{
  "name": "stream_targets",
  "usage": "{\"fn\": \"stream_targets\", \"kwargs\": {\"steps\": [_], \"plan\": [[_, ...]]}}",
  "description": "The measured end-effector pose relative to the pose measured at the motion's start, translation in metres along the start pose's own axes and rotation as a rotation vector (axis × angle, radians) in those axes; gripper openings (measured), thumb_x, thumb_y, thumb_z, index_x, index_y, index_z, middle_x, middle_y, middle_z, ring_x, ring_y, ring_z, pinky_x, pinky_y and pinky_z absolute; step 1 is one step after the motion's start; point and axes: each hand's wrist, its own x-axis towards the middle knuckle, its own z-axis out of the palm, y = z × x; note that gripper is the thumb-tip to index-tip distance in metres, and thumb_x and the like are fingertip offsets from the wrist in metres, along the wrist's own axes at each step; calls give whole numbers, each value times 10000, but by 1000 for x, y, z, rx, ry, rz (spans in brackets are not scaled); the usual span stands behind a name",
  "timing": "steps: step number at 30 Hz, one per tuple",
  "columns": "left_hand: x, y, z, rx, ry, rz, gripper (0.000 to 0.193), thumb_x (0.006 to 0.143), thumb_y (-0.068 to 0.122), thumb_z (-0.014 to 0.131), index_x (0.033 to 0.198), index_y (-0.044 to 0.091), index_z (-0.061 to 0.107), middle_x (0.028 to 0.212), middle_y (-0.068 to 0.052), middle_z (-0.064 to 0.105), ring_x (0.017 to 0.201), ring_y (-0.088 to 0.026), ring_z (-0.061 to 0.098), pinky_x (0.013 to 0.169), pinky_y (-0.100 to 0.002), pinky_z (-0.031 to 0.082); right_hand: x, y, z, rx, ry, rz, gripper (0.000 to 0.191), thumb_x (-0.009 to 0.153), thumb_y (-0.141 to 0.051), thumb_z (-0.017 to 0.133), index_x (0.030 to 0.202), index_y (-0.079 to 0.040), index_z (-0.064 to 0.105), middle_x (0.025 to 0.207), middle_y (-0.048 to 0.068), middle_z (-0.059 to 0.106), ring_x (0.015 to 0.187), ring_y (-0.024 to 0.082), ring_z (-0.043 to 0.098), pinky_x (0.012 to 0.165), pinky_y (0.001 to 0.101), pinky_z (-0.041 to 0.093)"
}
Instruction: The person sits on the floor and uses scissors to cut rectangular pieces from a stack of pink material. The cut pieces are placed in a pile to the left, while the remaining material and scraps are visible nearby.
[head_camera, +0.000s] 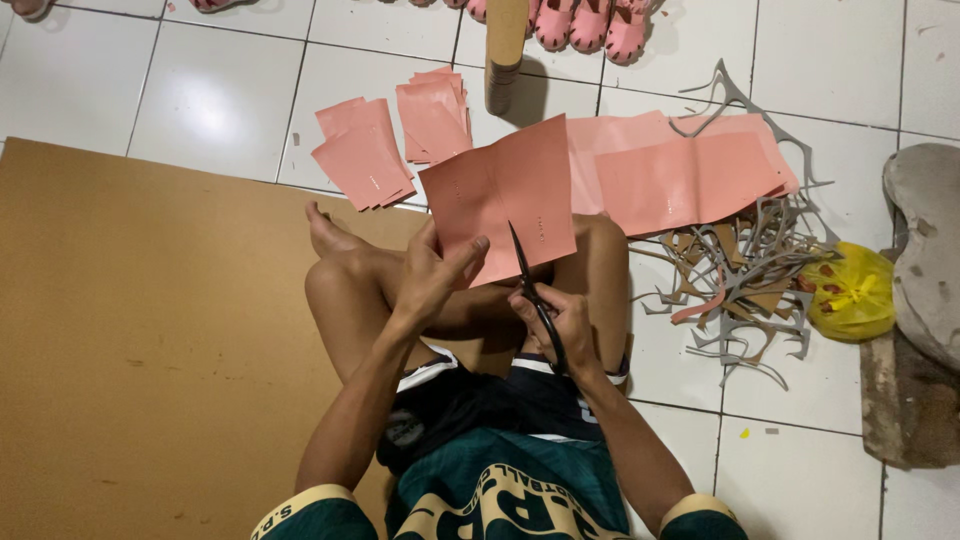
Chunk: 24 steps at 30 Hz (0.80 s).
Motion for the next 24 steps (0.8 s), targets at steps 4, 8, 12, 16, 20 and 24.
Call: {"fn": "stream_targets", "kwargs": {"steps": [4,8,12,16,20,24], "plan": [[7,0,-6,114,28,96,278,955,176,758,1125,-13,646,917,-33,720,792,-78,662,679,-235,543,-3,-2,-1,1,-52,-38,459,954,-482,690,987,-27,735,543,-21,503,473,44,469,435,238,339],[8,0,-5,158,78,87,249,939,175,767,1063,-16,667,851,-41,729,735,-93,679,649,-248,556,-3,0,-3,35,-120,-59,515,953,-531,612,1062,-32,679,640,-15,584,531,50,582,484,224,457],[0,-1,3,48,10,64,250,932,170,757,1068,-13,653,817,-30,705,702,-88,649,626,-249,537,1,9,-1,33,-116,-62,597,955,-592,596,963,5,597,711,26,644,596,85,639,512,247,515],[-5,0,5,138,2,14,260,921,173,774,1060,-26,679,859,-45,727,743,-90,661,654,-257,563,2,16,0,-30,-89,-117,617,972,-633,563,898,-23,619,628,3,595,552,65,608,499,236,470],[-4,2,0,200,-15,17,287,926,190,778,1101,-17,684,911,-60,744,796,-91,682,702,-258,571,-3,15,0,-37,-58,-27,618,920,-624,614,785,-21,621,521,-11,509,442,69,505,409,256,375],[3,4,-4,203,-3,2,351,887,211,790,1139,2,665,958,-43,756,832,-88,703,728,-258,581,-6,9,0,15,-67,0,602,871,-629,651,802,-32,672,473,-26,482,399,68,470,374,260,346]]}}
